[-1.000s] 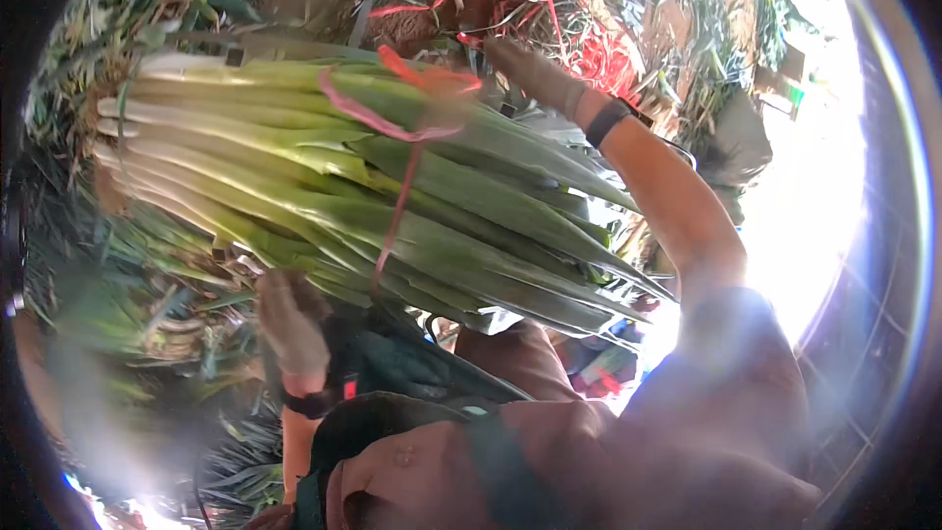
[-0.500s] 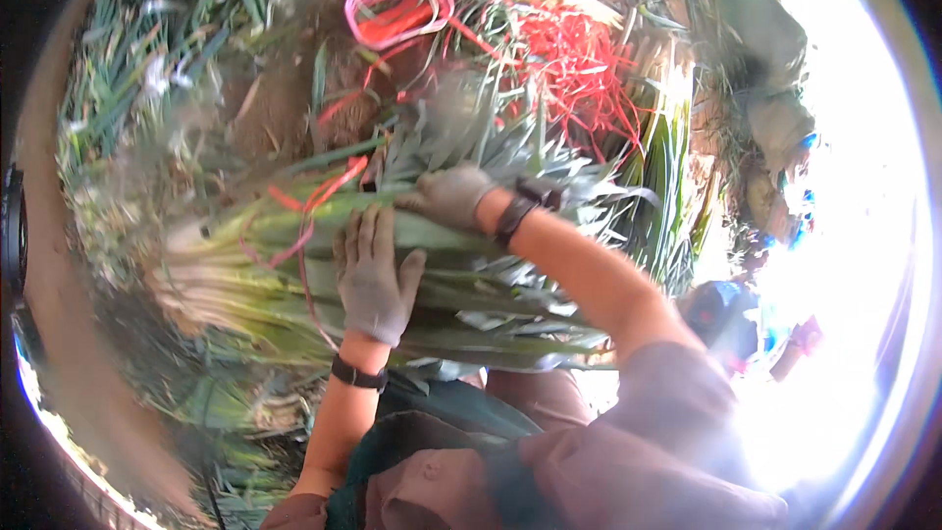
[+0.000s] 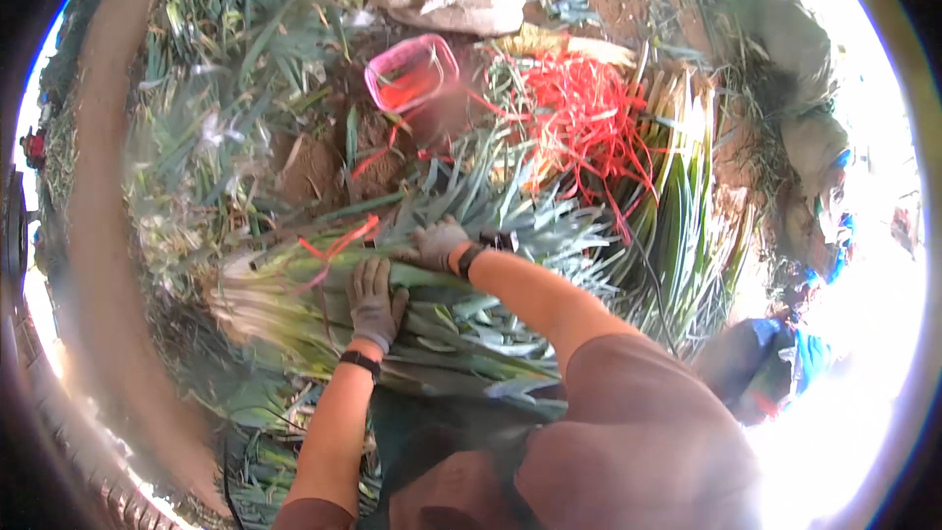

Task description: The recorder is sorting, cleaning, and bundling leeks in a farm or processing environment.

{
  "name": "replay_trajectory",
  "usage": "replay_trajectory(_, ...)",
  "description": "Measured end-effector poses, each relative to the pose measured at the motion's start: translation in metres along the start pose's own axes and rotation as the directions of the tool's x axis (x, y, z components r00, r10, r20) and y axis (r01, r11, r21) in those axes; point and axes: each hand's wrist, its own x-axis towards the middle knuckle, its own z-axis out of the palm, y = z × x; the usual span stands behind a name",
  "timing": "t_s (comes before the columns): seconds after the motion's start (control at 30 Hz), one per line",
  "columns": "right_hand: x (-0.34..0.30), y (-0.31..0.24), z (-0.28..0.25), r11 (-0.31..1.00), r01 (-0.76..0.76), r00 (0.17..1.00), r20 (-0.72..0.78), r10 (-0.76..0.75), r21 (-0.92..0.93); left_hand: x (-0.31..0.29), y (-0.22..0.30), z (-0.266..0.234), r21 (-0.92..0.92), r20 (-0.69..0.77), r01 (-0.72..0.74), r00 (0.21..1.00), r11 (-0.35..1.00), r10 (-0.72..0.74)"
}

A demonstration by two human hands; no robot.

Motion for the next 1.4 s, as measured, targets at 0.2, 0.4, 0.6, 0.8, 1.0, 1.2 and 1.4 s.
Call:
replay_trajectory(0.2,-0.018,0.035,-0.030,0.993,-0.091,0.984,0.150,0.101,-0.073,-0.008,-0.009,0.011,0.013,-0.071,0.017,0.997,1.000,-0.016)
replay_trajectory(0.4,-0.064,0.085,0.018,0.935,-0.241,0.961,0.201,0.192,0.261,-0.006,-0.007,0.016,-0.008,-0.126,-0.017,0.992,1.000,0.015)
replay_trajectory(0.6,-0.062,0.076,0.055,0.909,-0.264,0.964,0.056,0.260,0.323,-0.001,-0.009,0.012,-0.021,-0.126,-0.005,0.992,1.000,0.003)
replay_trajectory(0.8,-0.057,0.076,0.073,0.913,-0.247,0.960,-0.044,0.275,0.325,-0.007,-0.002,0.005,-0.183,0.006,0.103,0.995,0.978,-0.103)
replay_trajectory(1.0,-0.065,0.072,0.072,0.882,-0.149,0.979,-0.058,0.195,0.447,-0.007,0.048,0.013,0.125,0.127,0.191,0.970,0.974,-0.207)
replay_trajectory(1.2,-0.064,0.126,0.043,0.838,0.274,0.953,-0.014,-0.303,0.471,-0.011,0.047,0.019,0.242,0.199,0.259,0.930,0.935,-0.309)
replay_trajectory(1.4,-0.027,0.245,0.017,0.391,0.034,0.998,-0.050,0.033,0.920,-0.018,0.045,0.016,0.265,0.171,0.267,0.933,0.927,-0.317)
